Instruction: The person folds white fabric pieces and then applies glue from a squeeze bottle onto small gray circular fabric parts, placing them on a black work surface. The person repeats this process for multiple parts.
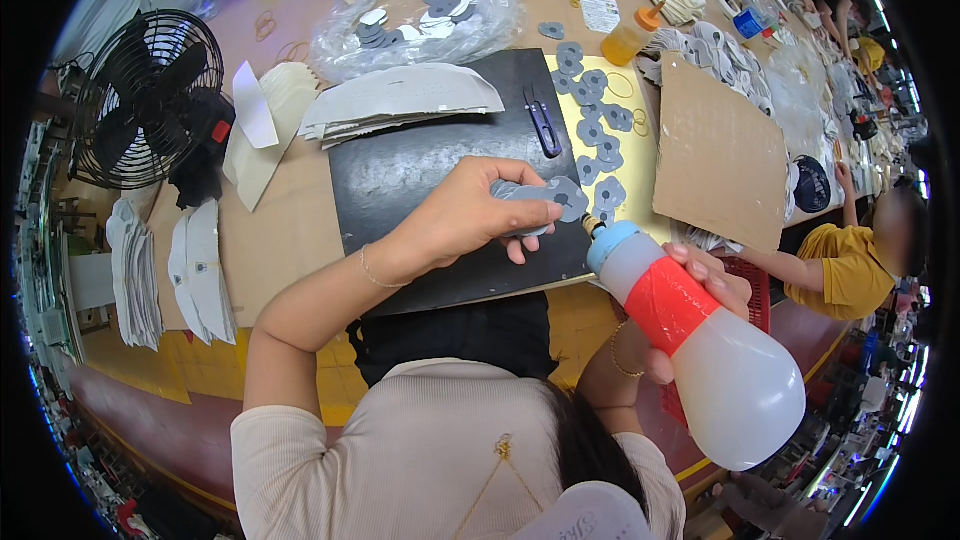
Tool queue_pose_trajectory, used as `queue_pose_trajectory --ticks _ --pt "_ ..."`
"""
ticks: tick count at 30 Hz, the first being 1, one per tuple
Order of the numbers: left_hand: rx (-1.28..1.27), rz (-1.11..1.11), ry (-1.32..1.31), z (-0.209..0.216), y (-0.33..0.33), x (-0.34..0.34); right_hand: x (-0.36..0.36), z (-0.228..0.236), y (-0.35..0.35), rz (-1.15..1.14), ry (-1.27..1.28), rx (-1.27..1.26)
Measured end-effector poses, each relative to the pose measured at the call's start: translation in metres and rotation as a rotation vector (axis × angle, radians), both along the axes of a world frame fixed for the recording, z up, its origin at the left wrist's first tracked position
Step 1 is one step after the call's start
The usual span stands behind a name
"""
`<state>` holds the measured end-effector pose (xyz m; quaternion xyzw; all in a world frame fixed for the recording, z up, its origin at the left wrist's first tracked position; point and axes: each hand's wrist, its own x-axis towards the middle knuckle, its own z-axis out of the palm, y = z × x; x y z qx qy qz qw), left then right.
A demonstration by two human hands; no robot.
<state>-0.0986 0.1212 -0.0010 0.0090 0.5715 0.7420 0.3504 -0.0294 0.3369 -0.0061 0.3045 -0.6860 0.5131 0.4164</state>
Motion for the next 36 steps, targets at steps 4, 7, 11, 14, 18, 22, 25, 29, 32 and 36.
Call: queue_pose_trajectory --ticks 4,7,11,14,18,22,25,29,32,36 --pt "0.023 -0.006 0.018 0.001 0.001 0.002 -0.007 -0.002 0.009 0.019 0.059 0.141" --pt "0.028 0.007 0.003 0.005 0.001 0.003 -0.007 -0.002 0.009 -0.069 0.062 0.180" --pt "0.019 0.022 0.016 0.004 -0.001 0.005 -0.004 -0.001 0.016 -0.128 0.062 0.173" --pt "-0.012 0.044 0.042 0.001 0.003 0.005 0.002 -0.002 0.002 -0.030 0.016 -0.022" --pt "-0.084 0.063 0.113 0.000 0.008 0.008 0.001 0.004 -0.007 -0.038 0.036 0.083" --pt "-0.128 0.054 0.149 0.001 0.009 0.009 -0.003 -0.001 -0.008 -0.073 0.045 0.131" --pt "-0.116 0.042 0.143 0.001 0.010 0.008 0.002 -0.004 -0.002 -0.065 -0.021 0.150" --pt "-0.145 0.054 0.119 -0.005 0.015 0.002 0.002 -0.011 0.029 0.094 -0.028 0.124" --pt "-0.246 -0.047 0.148 -0.016 0.021 -0.020 0.020 -0.017 0.021 -0.093 -0.155 -0.325" --pt "-0.500 -0.245 0.364 -0.036 0.043 -0.054 0.026 -0.021 0.040 -0.138 -0.171 -0.444"
